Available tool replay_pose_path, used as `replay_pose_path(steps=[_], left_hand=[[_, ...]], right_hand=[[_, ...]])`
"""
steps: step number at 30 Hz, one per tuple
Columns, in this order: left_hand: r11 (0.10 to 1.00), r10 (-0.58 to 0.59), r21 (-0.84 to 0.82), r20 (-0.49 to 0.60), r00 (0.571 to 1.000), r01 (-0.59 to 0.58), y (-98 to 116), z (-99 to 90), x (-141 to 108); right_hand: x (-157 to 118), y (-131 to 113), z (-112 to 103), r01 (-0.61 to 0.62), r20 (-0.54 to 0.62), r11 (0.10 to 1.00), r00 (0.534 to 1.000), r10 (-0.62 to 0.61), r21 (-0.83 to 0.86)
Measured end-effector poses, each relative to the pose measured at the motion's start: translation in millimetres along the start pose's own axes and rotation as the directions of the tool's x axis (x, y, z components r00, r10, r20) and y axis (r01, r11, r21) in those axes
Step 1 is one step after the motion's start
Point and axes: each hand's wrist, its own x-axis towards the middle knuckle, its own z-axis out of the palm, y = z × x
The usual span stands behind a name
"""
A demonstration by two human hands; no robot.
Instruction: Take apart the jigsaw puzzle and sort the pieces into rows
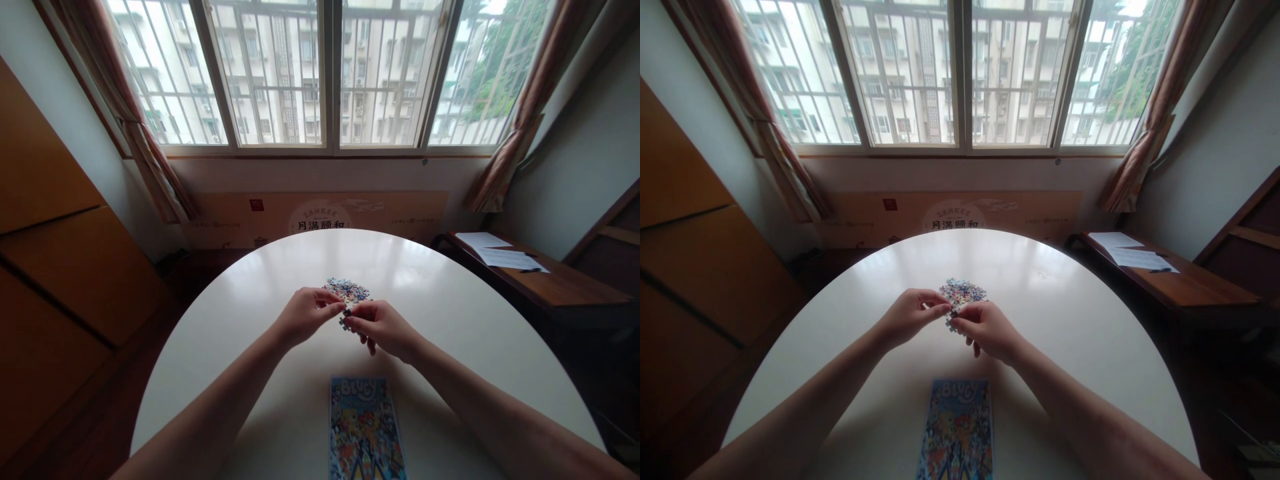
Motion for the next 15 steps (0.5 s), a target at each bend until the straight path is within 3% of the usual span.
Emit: replay_pose_path(steps=[5, 11, 15], left_hand=[[0.997, -0.014, 0.077, 0.029, 0.999, 0.012, 0.0, -8.8, -3.6], [0.952, -0.194, -0.208, 0.156, 0.969, 0.224, 0.5, -12.3, -2.6], [0.928, -0.237, -0.239, 0.216, 0.947, 0.286, 3.0, -14.4, -2.1]], right_hand=[[-3.1, -1.4, 2.8, 0.016, 0.043, 0.997, 0.999, -0.013, -0.078], [-2.6, -3.4, 0.4, 0.015, 0.135, 0.999, 0.991, -0.019, 0.036], [-2.3, -5.9, -2.8, 0.010, 0.198, 0.996, 0.980, -0.028, 0.090]])
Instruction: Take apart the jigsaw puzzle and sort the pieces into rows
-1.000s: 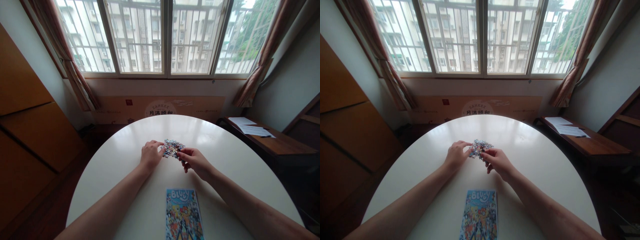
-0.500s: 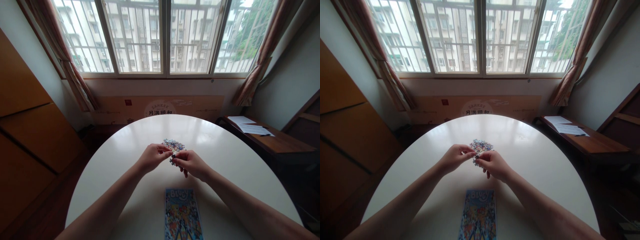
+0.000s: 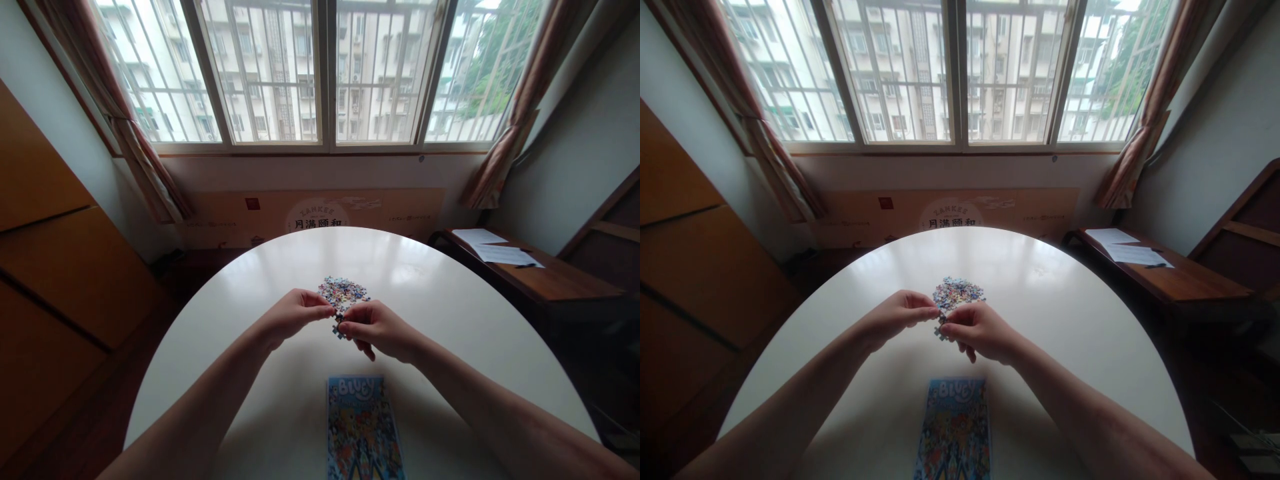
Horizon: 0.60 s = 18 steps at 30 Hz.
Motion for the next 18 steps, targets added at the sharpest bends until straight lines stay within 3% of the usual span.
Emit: replay_pose_path(steps=[6, 10, 14, 18], left_hand=[[0.998, 0.055, 0.018, -0.072, 0.996, -0.054, -3.2, 5.2, 0.7], [0.966, 0.180, 0.209, -0.125, 0.976, -0.152, -4.7, 10.4, -1.0], [0.907, 0.330, 0.318, -0.130, 0.935, -0.276, -3.1, 13.4, -3.2], [0.922, 0.345, 0.246, -0.180, 0.921, -0.297, -7.4, 6.5, 1.9]], right_hand=[[1.7, -2.0, -1.8, -0.036, -0.097, 0.995, 0.995, 0.027, -0.094], [3.6, 2.5, -4.4, -0.055, -0.135, 0.985, 0.990, 0.033, -0.165], [3.3, 4.0, -6.1, -0.059, -0.125, 0.992, 0.991, 0.044, -0.114], [-0.3, 2.0, -4.4, -0.083, -0.034, 0.994, 0.996, 0.081, -0.067]])
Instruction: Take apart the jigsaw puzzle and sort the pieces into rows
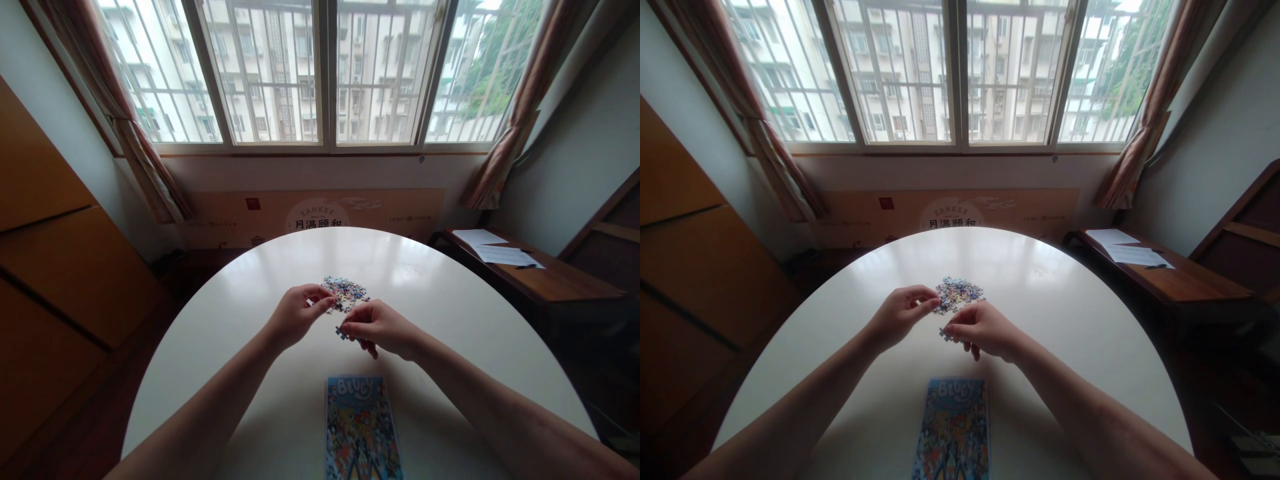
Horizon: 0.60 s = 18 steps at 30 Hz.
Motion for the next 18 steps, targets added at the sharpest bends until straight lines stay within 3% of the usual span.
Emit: replay_pose_path(steps=[3, 7, 14, 18], left_hand=[[0.997, -0.052, -0.056, -0.096, 0.994, 0.047, -14.8, -7.9, 6.3], [0.986, -0.100, 0.108, -0.217, 0.971, 0.126, -39.2, -16.0, 12.5], [0.872, -0.246, 0.375, -0.218, 0.944, 0.314, -60.4, -8.3, 15.6], [0.801, -0.193, 0.520, -0.244, 0.950, 0.296, -60.2, -1.4, 19.2]], right_hand=[[-2.9, -1.1, 3.1, -0.013, 0.074, 1.000, 0.997, 0.014, -0.016], [-1.8, 0.2, 2.7, -0.017, 0.012, 0.998, 1.000, 0.018, -0.059], [2.4, 5.6, -11.6, -0.076, -0.156, 0.997, 0.985, 0.072, -0.020], [2.9, 7.6, -13.0, -0.088, -0.183, 0.996, 0.979, 0.090, 0.021]])
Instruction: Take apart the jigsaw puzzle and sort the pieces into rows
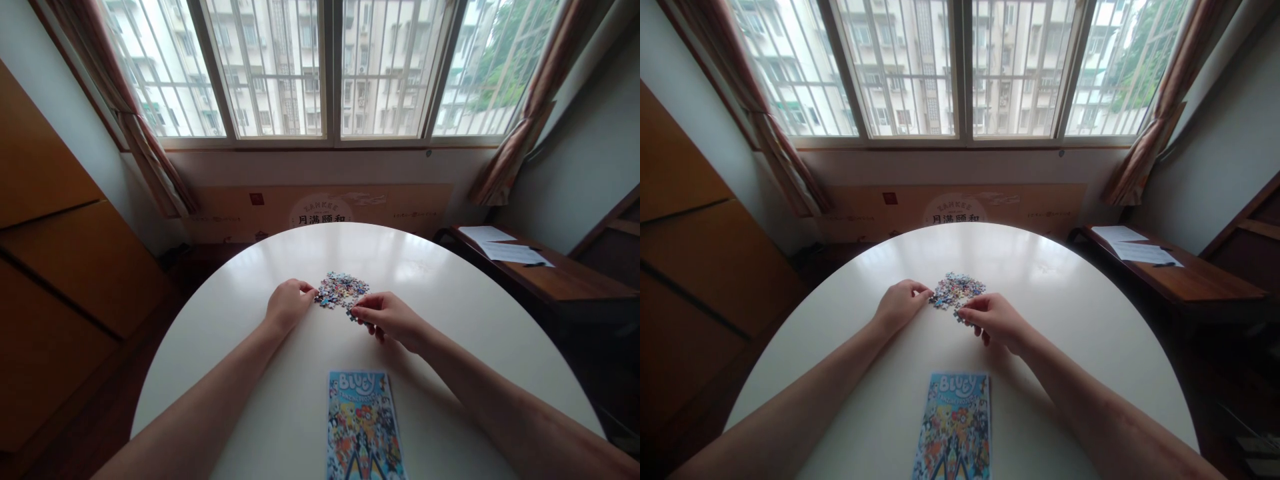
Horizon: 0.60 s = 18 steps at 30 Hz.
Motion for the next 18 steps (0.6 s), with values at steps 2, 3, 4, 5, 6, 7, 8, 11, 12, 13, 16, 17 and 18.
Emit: replay_pose_path(steps=[2, 3, 4, 5, 6, 7, 8, 11, 12, 13, 16, 17, 18], left_hand=[[0.999, 0.036, 0.024, -0.057, 0.998, -0.035, 2.6, 1.0, 0.2], [0.998, 0.058, 0.016, -0.092, 0.994, -0.057, 4.7, 0.7, -0.7], [0.996, 0.087, -0.005, -0.120, 0.989, -0.088, 7.9, -0.1, -2.7], [0.991, 0.123, -0.038, -0.135, 0.983, -0.129, 12.3, -1.3, -5.9], [0.981, 0.163, -0.082, -0.135, 0.977, -0.175, 18.0, -2.9, -10.2], [0.964, 0.213, -0.138, -0.102, 0.972, -0.226, 24.8, -4.6, -15.4], [0.944, 0.252, -0.203, -0.071, 0.965, -0.261, 32.1, -6.2, -21.1], [0.899, 0.305, -0.341, 0.035, 0.952, -0.275, 51.7, -9.3, -36.4], [0.894, 0.300, -0.369, 0.065, 0.952, -0.256, 55.8, -9.6, -39.6], [0.891, 0.287, -0.391, 0.090, 0.954, -0.232, 58.5, -9.4, -41.6], [0.880, 0.240, -0.446, 0.124, 0.963, -0.161, 59.2, -8.1, -41.9], [0.874, 0.233, -0.463, 0.130, 0.964, -0.149, 58.1, -7.6, -40.9], [0.867, 0.228, -0.479, 0.134, 0.964, -0.139, 56.9, -7.3, -39.9]], right_hand=[[0.7, 0.6, 0.6, 0.001, -0.018, 1.000, 1.000, 0.000, 0.030], [1.0, 0.7, 0.9, 0.004, -0.029, 0.999, 1.000, -0.002, 0.045], [1.2, 0.6, 1.2, 0.007, -0.041, 0.998, 0.999, -0.005, 0.056], [1.4, 0.4, 1.4, 0.014, -0.050, 0.998, 0.999, -0.011, 0.063], [1.3, 0.2, 1.6, 0.024, -0.059, 0.998, 0.998, -0.021, 0.065], [1.2, 0.0, 1.8, 0.038, -0.065, 0.997, 0.997, -0.033, 0.066], [1.0, -0.1, 1.9, 0.053, -0.070, 0.996, 0.996, -0.048, 0.066], [0.4, 0.5, 2.5, 0.089, -0.076, 0.993, 0.994, -0.084, 0.075], [0.4, 1.0, 2.7, 0.093, -0.073, 0.992, 0.994, -0.087, 0.084], [0.5, 1.6, 2.9, 0.096, -0.068, 0.991, 0.994, -0.089, 0.094], [1.2, 2.8, 3.9, 0.094, -0.055, 0.988, 0.995, -0.088, 0.126], [1.4, 2.9, 4.4, 0.094, -0.057, 0.986, 0.995, -0.087, 0.136], [1.6, 2.9, 4.9, 0.095, -0.061, 0.984, 0.994, -0.087, 0.148]])
